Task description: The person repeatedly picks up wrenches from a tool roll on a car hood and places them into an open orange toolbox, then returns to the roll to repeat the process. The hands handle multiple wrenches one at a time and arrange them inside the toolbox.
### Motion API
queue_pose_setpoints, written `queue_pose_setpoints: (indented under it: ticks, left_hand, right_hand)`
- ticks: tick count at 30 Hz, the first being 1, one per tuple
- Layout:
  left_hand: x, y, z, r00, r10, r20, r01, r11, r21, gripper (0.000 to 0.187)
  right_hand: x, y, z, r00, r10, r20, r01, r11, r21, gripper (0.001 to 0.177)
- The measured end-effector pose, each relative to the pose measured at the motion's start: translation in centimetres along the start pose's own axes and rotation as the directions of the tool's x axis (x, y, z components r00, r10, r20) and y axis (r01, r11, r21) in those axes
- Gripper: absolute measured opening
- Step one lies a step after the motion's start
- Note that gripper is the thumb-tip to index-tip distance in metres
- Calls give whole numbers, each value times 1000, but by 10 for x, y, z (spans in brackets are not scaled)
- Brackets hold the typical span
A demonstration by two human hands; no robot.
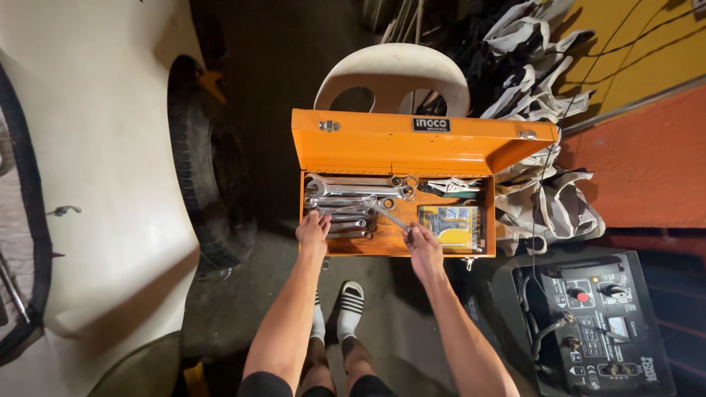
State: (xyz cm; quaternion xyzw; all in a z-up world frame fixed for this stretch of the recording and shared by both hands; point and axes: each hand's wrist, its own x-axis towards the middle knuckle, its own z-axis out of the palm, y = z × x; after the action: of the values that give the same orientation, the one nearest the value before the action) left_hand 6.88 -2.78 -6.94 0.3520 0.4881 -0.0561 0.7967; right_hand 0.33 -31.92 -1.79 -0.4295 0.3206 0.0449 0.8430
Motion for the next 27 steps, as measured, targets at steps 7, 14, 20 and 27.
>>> queue_pose_setpoints:
  ticks: [7,14,20,27]
  left_hand:
    - [0,-3,1,998,-60,28,64,988,-141,12]
    - [-26,0,-5,954,36,297,-50,998,39,11]
    - [-70,-7,-8,826,31,563,-272,897,349,30]
    - [-78,8,-15,848,98,521,-487,533,692,30]
  right_hand:
    - [-8,8,11,989,79,122,-76,997,-23,27]
    - [-14,30,42,966,140,216,-132,990,-51,27]
    - [-19,63,54,936,149,318,-98,980,-173,27]
    - [-34,69,82,920,105,376,145,802,-579,24]
